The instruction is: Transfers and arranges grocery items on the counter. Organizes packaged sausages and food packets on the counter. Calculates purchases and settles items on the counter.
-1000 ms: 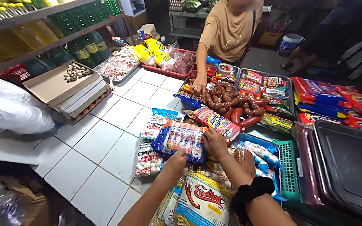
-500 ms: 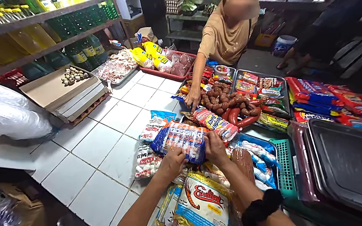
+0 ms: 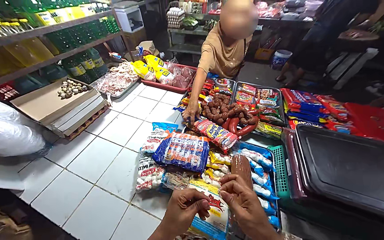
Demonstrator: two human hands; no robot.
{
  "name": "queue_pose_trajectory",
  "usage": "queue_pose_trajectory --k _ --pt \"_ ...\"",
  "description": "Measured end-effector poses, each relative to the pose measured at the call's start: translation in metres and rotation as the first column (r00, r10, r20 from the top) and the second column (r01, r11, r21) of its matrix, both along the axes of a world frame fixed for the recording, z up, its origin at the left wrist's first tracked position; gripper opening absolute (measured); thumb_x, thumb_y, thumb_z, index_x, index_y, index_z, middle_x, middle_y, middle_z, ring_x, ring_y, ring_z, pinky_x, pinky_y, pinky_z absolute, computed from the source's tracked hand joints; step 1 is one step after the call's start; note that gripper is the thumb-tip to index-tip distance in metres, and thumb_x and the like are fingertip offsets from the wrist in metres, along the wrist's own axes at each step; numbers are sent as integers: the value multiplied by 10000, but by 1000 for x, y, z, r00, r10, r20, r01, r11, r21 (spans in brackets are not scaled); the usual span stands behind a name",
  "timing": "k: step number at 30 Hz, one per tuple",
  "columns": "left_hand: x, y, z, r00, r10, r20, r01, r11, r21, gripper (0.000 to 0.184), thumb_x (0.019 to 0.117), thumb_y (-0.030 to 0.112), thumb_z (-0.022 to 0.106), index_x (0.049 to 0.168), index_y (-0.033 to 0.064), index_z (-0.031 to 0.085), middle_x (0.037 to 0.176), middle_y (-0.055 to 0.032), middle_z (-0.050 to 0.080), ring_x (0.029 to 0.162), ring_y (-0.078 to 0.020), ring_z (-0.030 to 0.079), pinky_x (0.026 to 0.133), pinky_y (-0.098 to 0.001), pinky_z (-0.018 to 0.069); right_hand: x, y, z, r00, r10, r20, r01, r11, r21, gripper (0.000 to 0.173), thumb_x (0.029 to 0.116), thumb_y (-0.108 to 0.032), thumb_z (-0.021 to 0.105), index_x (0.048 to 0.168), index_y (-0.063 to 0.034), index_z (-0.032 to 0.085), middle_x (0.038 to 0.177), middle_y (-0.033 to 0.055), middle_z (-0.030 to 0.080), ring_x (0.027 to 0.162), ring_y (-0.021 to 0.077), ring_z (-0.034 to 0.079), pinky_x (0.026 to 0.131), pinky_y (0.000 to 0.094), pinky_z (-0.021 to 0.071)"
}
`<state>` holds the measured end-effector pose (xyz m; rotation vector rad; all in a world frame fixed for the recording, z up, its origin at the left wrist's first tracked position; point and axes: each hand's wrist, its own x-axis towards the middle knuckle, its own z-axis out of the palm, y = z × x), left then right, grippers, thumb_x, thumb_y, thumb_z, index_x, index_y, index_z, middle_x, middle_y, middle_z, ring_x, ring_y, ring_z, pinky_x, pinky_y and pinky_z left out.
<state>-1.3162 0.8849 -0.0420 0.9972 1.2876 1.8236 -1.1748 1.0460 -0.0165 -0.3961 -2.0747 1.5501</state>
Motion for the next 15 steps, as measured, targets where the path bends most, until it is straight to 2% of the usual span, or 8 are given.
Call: queue_pose_trajectory --k 2,4,5,7,9,11,13,15 --pt "15 -1 10 999 49 11 -49 999 -15 153 995 69 631 1089 -11 722 971 -58 782 752 -124 762 644 -286 651 7 -14 0 999 -44 -30 40 991 -127 130 929 -200 716 927 -71 733 1172 57 649 1041 62 652 826 194 585" --pt "28 -4 20 999 -33 28 33 999 -22 425 957 142 698 1344 1 594 1287 -59 686 921 -134 750 676 -315 655 13 -26 3 998 -26 -61 13 981 -195 107 885 -235 781 913 -132 774 1223 30 634 1141 54 610 912 203 559" --pt "34 -6 23 997 -71 34 71 997 -5 521 907 133 757 1374 9 561 1309 -50 664 959 -133 742 702 -318 659 17 -31 6 997 -14 -70 0 979 -203 96 871 -255 796 904 -165 789 1245 19 615 1197 49 572 967 203 532" --pt "48 -11 25 999 -43 32 41 998 42 324 853 20 772 1165 19 687 1029 -24 765 802 -102 752 677 -289 654 26 -41 12 996 12 -93 -29 982 -185 95 877 -255 777 894 -162 790 1301 34 601 1277 63 526 1038 225 486" --pt "54 -19 25 999 21 -26 -20 998 52 90 907 29 712 986 58 744 837 16 771 687 -63 736 637 -247 640 36 -46 20 993 -5 -115 -13 988 -156 132 909 -226 737 897 -96 745 1284 69 590 1222 61 566 981 213 529" --pt "57 -30 29 995 84 -48 -82 996 25 82 943 39 678 971 40 755 814 -8 771 670 -88 740 616 -254 640 47 -48 27 993 -69 -97 54 987 -152 143 918 -189 710 896 -48 726 1239 79 607 1114 54 616 889 199 563" --pt "59 -41 34 990 132 -56 -132 991 4 129 972 22 625 1018 13 745 865 -48 784 722 -127 761 638 -278 650 57 -49 33 989 -145 -32 133 962 -238 142 946 -144 666 918 -26 738 1193 68 644 1031 70 655 830 211 586" --pt "61 -48 37 985 165 -56 -166 986 -13 186 998 4 558 1086 -25 719 956 -97 788 811 -176 776 682 -308 659 67 -49 38 985 -159 70 173 867 -467 320 1065 -153 440 1068 -5 723 1217 61 693 1055 130 671 847 300 574"
